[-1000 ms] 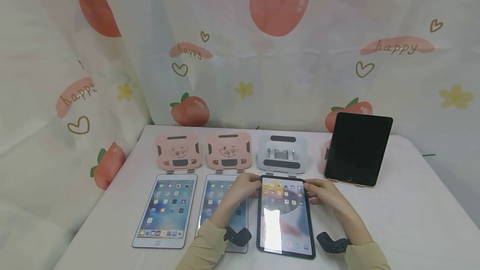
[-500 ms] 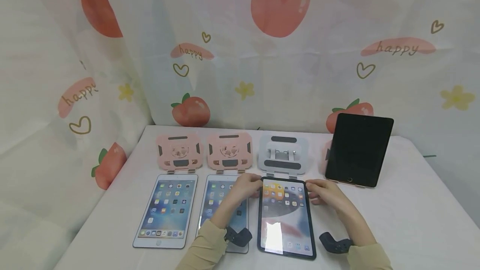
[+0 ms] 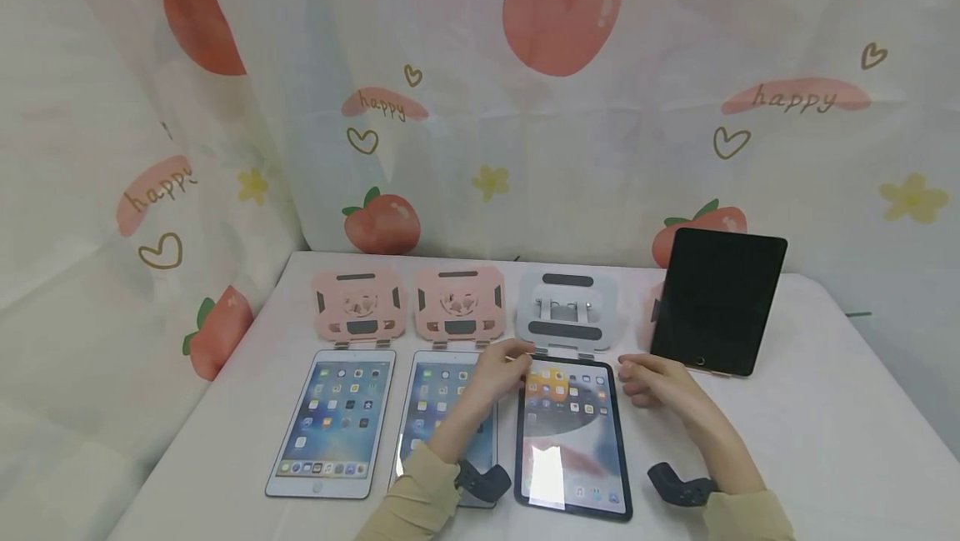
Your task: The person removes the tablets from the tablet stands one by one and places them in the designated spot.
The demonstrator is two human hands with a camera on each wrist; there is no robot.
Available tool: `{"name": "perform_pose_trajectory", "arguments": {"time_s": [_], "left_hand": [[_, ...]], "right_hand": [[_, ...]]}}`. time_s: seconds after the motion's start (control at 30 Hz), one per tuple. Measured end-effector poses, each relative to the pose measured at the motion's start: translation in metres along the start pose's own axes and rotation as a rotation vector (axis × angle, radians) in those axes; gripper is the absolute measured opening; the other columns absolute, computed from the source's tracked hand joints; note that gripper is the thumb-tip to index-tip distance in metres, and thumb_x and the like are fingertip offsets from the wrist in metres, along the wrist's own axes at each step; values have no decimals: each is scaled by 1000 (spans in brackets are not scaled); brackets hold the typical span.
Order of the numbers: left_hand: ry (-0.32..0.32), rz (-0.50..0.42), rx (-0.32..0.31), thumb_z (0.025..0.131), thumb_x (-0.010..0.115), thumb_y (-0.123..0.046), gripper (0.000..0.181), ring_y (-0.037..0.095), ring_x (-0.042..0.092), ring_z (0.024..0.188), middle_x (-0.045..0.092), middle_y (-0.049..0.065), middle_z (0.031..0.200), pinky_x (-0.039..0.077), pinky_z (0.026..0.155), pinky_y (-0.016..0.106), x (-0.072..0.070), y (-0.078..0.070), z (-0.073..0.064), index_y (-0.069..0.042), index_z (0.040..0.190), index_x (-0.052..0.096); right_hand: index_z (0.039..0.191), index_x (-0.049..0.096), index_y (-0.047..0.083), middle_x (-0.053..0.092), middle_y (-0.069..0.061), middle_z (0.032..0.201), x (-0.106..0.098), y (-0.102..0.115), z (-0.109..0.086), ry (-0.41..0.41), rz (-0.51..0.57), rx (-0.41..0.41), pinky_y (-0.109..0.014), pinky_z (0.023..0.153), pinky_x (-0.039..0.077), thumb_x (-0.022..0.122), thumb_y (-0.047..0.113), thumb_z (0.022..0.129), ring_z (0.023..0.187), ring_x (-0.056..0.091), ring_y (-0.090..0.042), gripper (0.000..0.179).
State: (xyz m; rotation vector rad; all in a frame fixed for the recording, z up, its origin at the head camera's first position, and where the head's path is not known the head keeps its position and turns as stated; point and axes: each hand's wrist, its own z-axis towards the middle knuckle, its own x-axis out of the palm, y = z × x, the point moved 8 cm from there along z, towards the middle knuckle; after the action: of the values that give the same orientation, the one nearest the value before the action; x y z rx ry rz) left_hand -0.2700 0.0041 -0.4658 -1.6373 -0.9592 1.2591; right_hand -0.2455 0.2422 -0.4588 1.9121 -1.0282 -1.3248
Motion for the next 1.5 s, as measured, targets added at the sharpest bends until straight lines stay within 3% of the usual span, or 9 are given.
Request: {"name": "perform_pose_trajectory", "arguments": {"time_s": [0.2, 0.37, 0.53, 0.77, 0.87, 1.07, 1.33, 1.5], "left_hand": [[44, -66, 30, 91, 58, -19, 27, 12, 62, 83, 64, 6, 104, 57, 70, 25, 7, -10, -2, -8, 115, 66], [66, -74, 39, 91, 58, -21, 26, 13, 64, 81, 64, 5, 102, 57, 68, 26, 10, -15, -4, -11, 114, 66], [96, -94, 41, 91, 59, -21, 24, 16, 67, 78, 66, 4, 99, 57, 64, 26, 16, -16, -2, -13, 113, 67], [124, -65, 98, 92, 58, -22, 25, 17, 66, 81, 66, 6, 97, 55, 63, 25, 25, -30, 4, -12, 114, 67], [134, -67, 119, 92, 58, -20, 24, 18, 66, 85, 66, 5, 98, 57, 68, 28, 31, -37, 8, -11, 112, 67], [136, -92, 127, 93, 58, -17, 21, 17, 67, 83, 64, 3, 96, 58, 73, 28, 42, -48, 16, -9, 110, 68], [152, -138, 141, 93, 57, -17, 24, 10, 65, 84, 70, 9, 105, 56, 73, 22, 56, -60, 26, -7, 111, 67], [144, -135, 145, 92, 58, -16, 22, 9, 64, 80, 70, 4, 98, 56, 72, 22, 61, -66, 34, -8, 110, 68]], "right_hand": [[135, 45, -8, 64, -26, 118, -10, -1, 0, -11, 2, -41, -30, 77, 58, 48, 31, 100, 93, 69, -22, 53], [134, 47, -6, 69, -19, 113, -26, 1, 2, -82, 37, -74, -23, 75, 57, 47, 37, 100, 90, 70, -15, 55], [130, 54, 0, 73, -2, 100, -44, -12, 12, -154, 111, -118, -16, 71, 55, 51, 39, 98, 81, 67, 0, 51], [125, 58, 8, 70, 15, 92, -63, -33, 26, -225, 150, -145, -11, 71, 53, 55, 46, 94, 80, 65, 6, 50], [123, 59, 7, 66, 25, 87, -72, -29, 19, -262, 157, -174, -9, 71, 53, 55, 41, 96, 79, 64, 7, 44], [125, 51, -10, 62, 30, 83, -90, -6, -6, -323, 87, -283, -8, 70, 52, 49, 23, 100, 78, 62, 10, 41], [116, 60, 0, 63, 27, 81, -123, -26, -3, -443, 78, -292, -4, 66, 49, 53, 28, 99, 74, 61, 12, 33], [113, 59, -1, 60, 31, 80, -132, -19, -8, -472, 42, -327, -3, 66, 48, 51, 21, 99, 73, 59, 14, 28]]}}
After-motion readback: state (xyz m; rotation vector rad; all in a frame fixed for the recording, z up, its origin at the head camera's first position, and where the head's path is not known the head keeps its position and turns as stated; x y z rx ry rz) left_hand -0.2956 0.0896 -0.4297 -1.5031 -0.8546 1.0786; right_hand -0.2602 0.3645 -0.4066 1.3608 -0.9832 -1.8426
